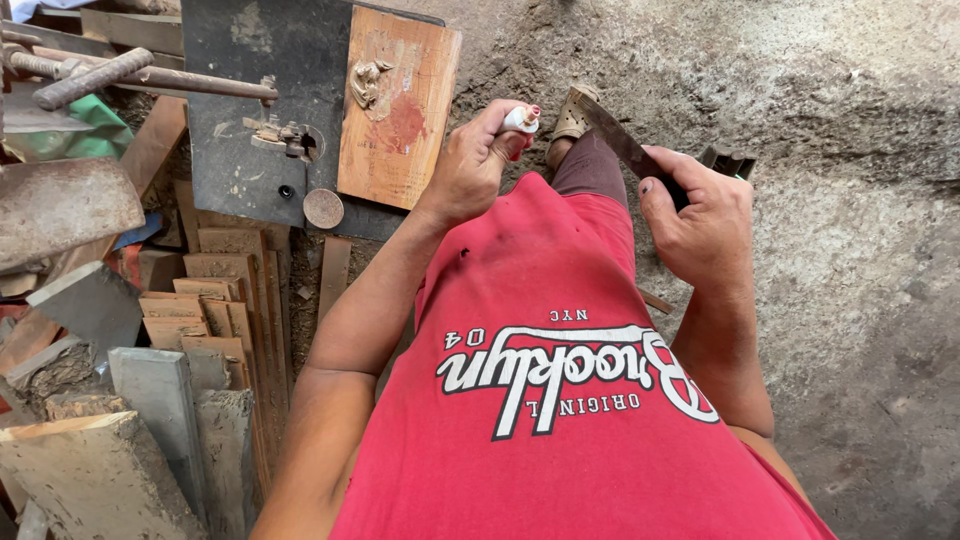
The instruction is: The person holds a small wooden board and uses a knife to spread wood filler over a reddish-stained area, then squeezes liquid from a small bottle onto the blade and continues spreading the filler. They later carry the board toward a wooden furniture frame and keep working the filler on the board.
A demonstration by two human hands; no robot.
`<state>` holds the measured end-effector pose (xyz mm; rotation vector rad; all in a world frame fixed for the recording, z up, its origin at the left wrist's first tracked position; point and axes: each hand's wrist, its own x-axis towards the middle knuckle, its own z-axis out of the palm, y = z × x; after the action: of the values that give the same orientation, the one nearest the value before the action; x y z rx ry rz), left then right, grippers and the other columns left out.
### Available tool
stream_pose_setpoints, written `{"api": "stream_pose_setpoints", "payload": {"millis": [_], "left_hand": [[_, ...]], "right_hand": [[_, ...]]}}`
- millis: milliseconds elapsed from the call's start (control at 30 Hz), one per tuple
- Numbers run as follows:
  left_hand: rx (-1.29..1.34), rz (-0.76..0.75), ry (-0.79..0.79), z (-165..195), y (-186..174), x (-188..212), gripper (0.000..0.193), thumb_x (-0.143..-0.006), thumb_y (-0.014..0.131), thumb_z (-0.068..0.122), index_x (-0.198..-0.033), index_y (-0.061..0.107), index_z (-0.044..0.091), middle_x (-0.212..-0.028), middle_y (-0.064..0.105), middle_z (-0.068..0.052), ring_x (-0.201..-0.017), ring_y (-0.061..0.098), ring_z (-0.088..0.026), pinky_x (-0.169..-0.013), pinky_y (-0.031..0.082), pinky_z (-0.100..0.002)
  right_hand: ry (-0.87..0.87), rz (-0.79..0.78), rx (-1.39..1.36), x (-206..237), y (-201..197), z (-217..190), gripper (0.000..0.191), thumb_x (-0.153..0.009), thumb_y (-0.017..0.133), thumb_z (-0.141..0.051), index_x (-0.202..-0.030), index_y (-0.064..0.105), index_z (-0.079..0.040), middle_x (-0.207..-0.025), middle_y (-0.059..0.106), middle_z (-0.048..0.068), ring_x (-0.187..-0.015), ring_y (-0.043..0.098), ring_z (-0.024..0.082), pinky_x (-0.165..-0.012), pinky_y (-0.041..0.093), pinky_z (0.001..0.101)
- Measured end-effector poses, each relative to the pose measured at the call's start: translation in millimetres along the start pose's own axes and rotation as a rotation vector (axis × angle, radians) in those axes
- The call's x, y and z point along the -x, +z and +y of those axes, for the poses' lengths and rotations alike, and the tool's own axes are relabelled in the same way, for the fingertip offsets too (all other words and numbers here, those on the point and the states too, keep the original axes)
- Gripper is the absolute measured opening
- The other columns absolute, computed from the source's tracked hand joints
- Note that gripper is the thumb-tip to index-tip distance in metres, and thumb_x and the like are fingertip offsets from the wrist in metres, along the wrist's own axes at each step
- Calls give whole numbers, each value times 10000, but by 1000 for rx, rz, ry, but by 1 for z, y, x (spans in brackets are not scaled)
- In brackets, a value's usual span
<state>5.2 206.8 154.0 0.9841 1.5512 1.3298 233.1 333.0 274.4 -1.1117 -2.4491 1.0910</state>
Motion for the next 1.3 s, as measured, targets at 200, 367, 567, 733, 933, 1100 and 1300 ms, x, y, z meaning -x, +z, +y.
{"api": "stream_pose_setpoints", "payload": {"millis": [200,367,567,733,933,1100,1300], "left_hand": [[-5,46,35,3,-1,-2,153,-1079,559,32,-1214,627,53,-932,708,-32,-835,651,-88,-772,564,-266],[50,57,68,4,-2,-3,229,-1042,527,-47,-1216,635,55,-970,710,-46,-866,659,-98,-790,575,-268],[8,97,107,6,-2,-3,208,-1031,560,-60,-1178,646,60,-965,719,-50,-853,670,-102,-761,577,-271],[-16,116,92,5,-3,-2,191,-1023,555,-59,-1145,643,59,-921,712,-38,-798,652,-98,-716,566,-267],[-37,124,90,4,-4,-1,172,-1026,558,-49,-1126,645,61,-886,701,-35,-771,646,-101,-700,560,-269],[-64,123,78,6,-1,-1,174,-1016,559,-40,-1106,663,65,-883,714,-30,-769,657,-99,-700,559,-273],[-75,139,75,5,3,-2,86,-1033,620,-8,-1081,657,52,-880,703,-41,-744,640,-99,-673,543,-269]], "right_hand": [[1,-36,4,-3,3,-4,272,-971,683,-61,-1235,721,-11,-940,754,150,-789,738,206,-739,551,306],[-50,-42,3,-6,4,-8,272,-976,687,-59,-1241,712,-5,-1007,761,162,-864,757,214,-783,567,305],[-36,-57,0,-8,6,-13,272,-971,683,-49,-1238,716,-6,-983,758,163,-820,748,210,-754,560,308],[17,-77,-15,-8,6,-16,278,-962,680,-50,-1235,717,-11,-927,750,155,-746,728,207,-705,549,312],[-52,-86,12,-7,8,-11,280,-960,687,-49,-1237,714,-11,-976,749,180,-818,746,233,-745,560,319],[-25,-104,-4,-5,10,-7,299,-951,682,-54,-1246,712,-19,-980,748,184,-843,763,230,-764,571,316],[-24,-103,-7,-4,10,-4,294,-952,684,-59,-1242,712,-21,-975,749,185,-848,766,236,-761,575,319]]}}
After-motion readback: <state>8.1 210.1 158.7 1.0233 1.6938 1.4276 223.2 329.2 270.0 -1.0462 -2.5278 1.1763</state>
